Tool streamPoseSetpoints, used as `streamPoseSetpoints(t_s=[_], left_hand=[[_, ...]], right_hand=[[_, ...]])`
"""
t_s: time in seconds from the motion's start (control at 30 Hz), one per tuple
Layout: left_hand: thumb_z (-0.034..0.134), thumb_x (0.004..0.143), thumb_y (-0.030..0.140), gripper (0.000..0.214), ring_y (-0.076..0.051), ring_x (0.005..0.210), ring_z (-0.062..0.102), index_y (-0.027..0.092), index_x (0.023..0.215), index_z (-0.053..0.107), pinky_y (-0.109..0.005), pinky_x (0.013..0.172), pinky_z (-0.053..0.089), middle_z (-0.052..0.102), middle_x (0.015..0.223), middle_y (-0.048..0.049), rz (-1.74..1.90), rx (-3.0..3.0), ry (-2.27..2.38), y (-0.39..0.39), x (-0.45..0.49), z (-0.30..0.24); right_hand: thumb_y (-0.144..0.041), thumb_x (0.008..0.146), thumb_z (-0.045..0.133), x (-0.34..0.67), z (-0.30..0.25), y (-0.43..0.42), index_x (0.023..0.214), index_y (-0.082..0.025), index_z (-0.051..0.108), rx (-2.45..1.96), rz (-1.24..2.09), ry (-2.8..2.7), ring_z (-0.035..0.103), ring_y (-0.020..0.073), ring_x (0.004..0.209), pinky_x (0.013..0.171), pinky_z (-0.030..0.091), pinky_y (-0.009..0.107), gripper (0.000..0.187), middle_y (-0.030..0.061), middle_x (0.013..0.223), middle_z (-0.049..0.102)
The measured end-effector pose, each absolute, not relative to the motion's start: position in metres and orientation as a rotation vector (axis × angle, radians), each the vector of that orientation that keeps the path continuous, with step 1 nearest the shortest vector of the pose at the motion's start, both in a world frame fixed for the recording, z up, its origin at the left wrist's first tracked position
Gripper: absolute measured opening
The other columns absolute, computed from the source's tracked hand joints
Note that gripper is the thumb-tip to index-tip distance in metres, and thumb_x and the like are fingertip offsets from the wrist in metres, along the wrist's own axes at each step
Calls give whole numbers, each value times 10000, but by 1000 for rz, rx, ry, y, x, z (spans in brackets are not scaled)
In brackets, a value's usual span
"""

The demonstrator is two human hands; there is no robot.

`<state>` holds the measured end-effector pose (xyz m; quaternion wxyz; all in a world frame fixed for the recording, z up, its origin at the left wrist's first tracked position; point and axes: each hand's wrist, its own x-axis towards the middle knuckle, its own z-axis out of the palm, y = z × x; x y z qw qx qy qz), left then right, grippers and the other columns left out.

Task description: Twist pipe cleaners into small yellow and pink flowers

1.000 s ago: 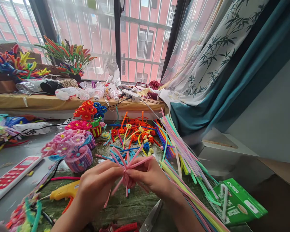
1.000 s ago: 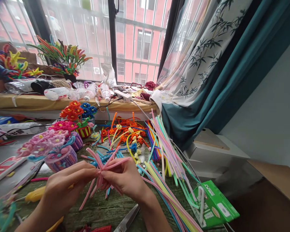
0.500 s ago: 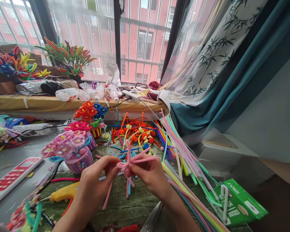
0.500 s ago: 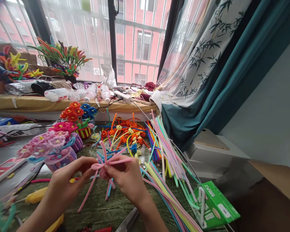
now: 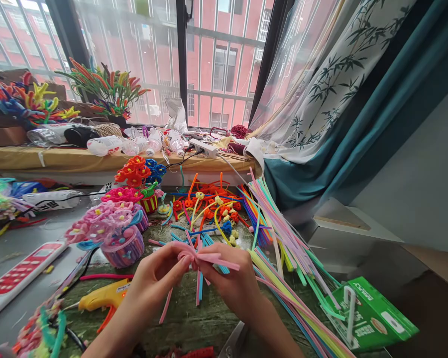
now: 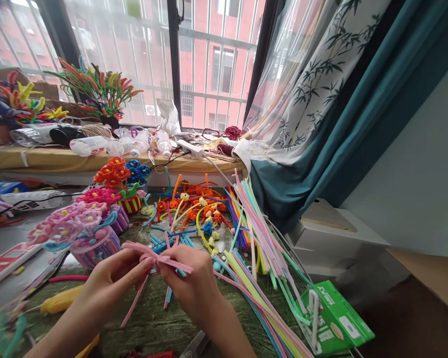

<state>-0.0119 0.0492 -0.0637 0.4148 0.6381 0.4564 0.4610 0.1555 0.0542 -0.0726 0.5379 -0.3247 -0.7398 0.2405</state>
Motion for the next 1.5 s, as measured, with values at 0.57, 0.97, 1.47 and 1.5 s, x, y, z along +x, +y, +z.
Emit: streamPoseSetpoints(t_s=[0.57,0.97,1.47,1.5], left_hand=[[533,898,184,125,-114,586,572,189,777,565,-191,554,462,604,667,20,1256,2365,1215,45,-13,-59],[535,892,192,131,-149,701,612,167,831,648,-228,669,486,664,777,-32,1412,2462,1293,47,-17,-67],[758,689,412,300,-78,527,387,134,696,645,-158,465,325,505,587,31,995,1048,1028,45,-10,-60],[767,676,409,299,-78,524,387,135,691,647,-157,462,322,507,581,33,991,1037,1022,46,-10,-60]], right_hand=[[-241,819,650,155,-66,55,691,-155,712,-802,992,-1609,641,167,683,683,506,271,166,44,715,705],[-252,857,622,153,-74,57,795,-151,698,-807,722,-1697,653,161,692,677,510,252,141,50,754,704],[-75,955,346,155,-83,60,1088,-89,549,-567,-250,-2111,645,189,759,695,517,287,243,108,808,683],[-79,958,346,155,-83,60,1068,-89,557,-571,-242,-2107,641,187,752,687,514,285,238,106,798,681]])
